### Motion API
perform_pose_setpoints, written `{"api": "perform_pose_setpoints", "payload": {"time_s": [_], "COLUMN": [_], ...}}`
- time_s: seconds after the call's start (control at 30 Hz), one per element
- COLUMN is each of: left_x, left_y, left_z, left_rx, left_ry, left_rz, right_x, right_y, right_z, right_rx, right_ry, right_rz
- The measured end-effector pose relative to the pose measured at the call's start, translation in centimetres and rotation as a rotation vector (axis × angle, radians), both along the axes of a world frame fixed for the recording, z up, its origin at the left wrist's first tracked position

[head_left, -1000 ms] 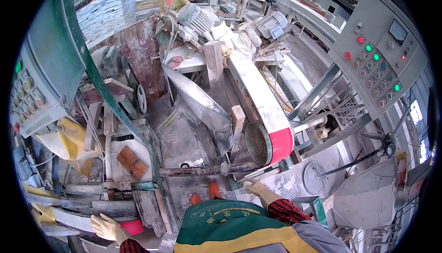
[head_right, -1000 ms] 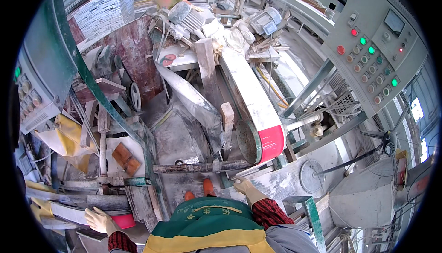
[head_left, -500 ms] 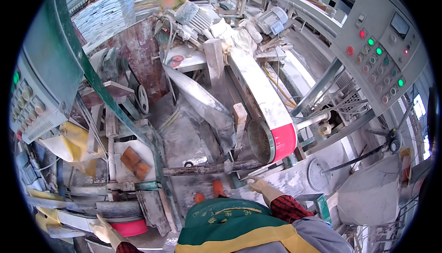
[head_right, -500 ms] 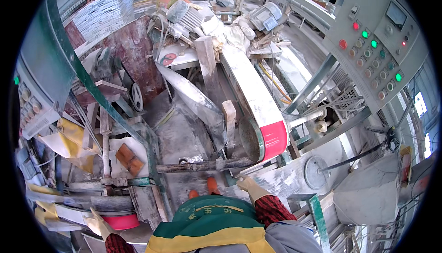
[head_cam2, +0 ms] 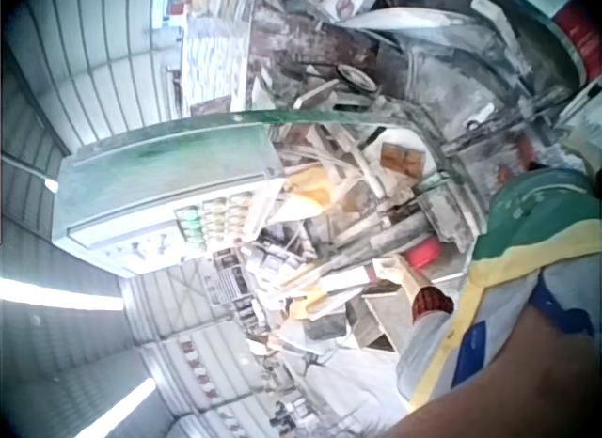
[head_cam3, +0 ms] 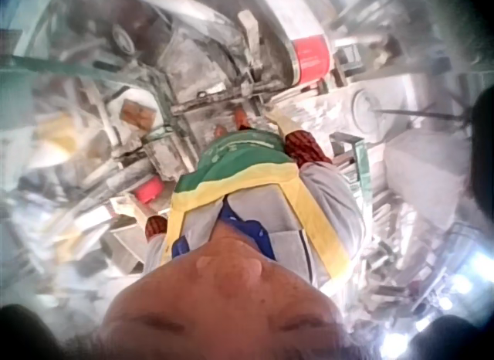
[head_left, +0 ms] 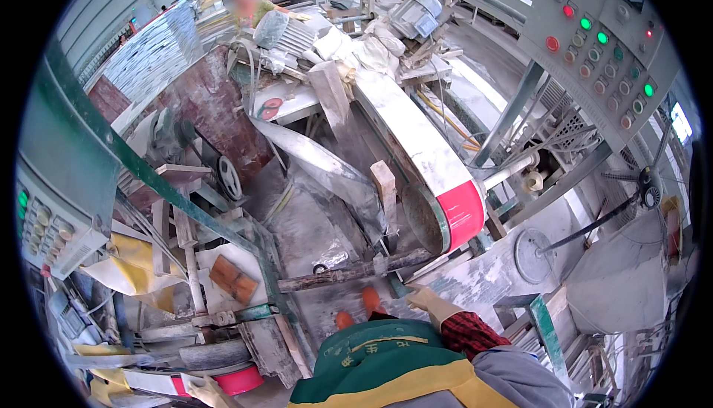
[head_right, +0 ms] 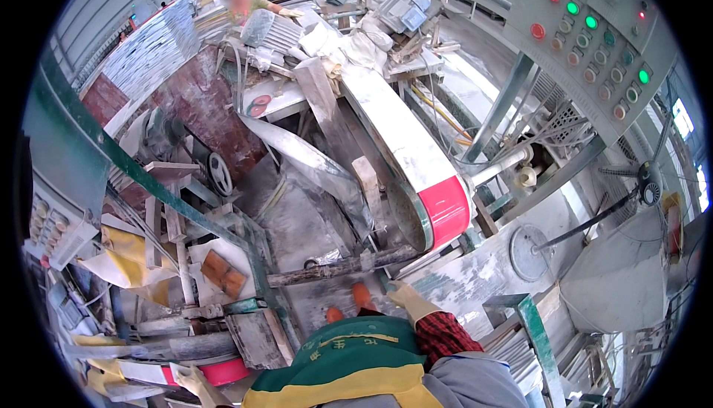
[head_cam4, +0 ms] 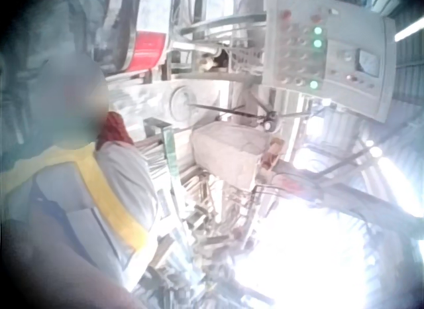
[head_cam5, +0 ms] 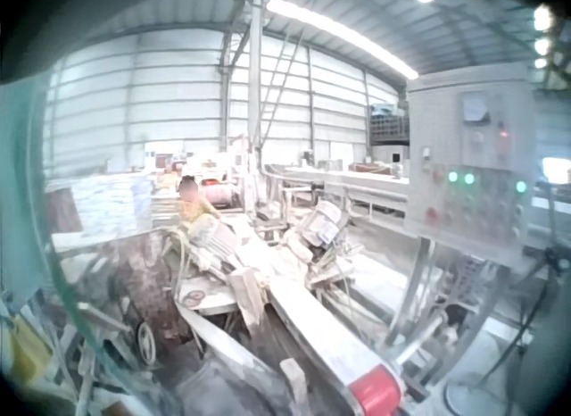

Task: The person stands at a machine and repeatedly places small rectangular white blocks onto a conveyor belt. The blocks move through the machinery and are collected in a yellow bag. The person continues this repetitive action throughout the clip.

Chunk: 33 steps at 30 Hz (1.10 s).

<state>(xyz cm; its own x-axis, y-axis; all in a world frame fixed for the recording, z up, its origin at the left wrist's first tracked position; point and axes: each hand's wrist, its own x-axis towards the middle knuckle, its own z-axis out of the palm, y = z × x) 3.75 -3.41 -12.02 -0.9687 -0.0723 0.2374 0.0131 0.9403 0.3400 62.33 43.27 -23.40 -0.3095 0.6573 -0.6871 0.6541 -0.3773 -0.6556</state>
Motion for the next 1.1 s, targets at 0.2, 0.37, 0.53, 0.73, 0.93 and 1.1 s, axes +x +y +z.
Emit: {"api": "perform_pose_setpoints", "payload": {"time_s": [0.2,0.37,0.53,0.73,0.93,1.1], "left_x": [9.6,19.4,25.8,30.8,26.9,16.6], "left_y": [4.0,20.5,35.8,44.9,41.1,30.6], "left_z": [1.8,9.0,13.0,15.5,15.7,12.1], "left_rx": [0.301,0.862,0.652,0.559,0.348,0.421], "left_ry": [-0.03,-0.464,-0.518,-0.334,-0.456,-0.593], "left_rz": [-0.188,-0.605,-1.195,-1.759,-1.636,-0.953], "right_x": [-2.4,-8.6,-17.1,-15.2,-8.5,-1.7], "right_y": [1.1,2.3,0.3,1.9,8.4,15.9], "right_z": [2.0,6.0,20.1,22.9,22.1,16.2], "right_rx": [-0.155,-0.366,-0.395,0.104,0.394,0.666], "right_ry": [0.283,0.587,0.792,1.094,0.877,0.59], "right_rz": [-0.191,-0.351,-0.138,-0.315,-0.844,-1.088]}}
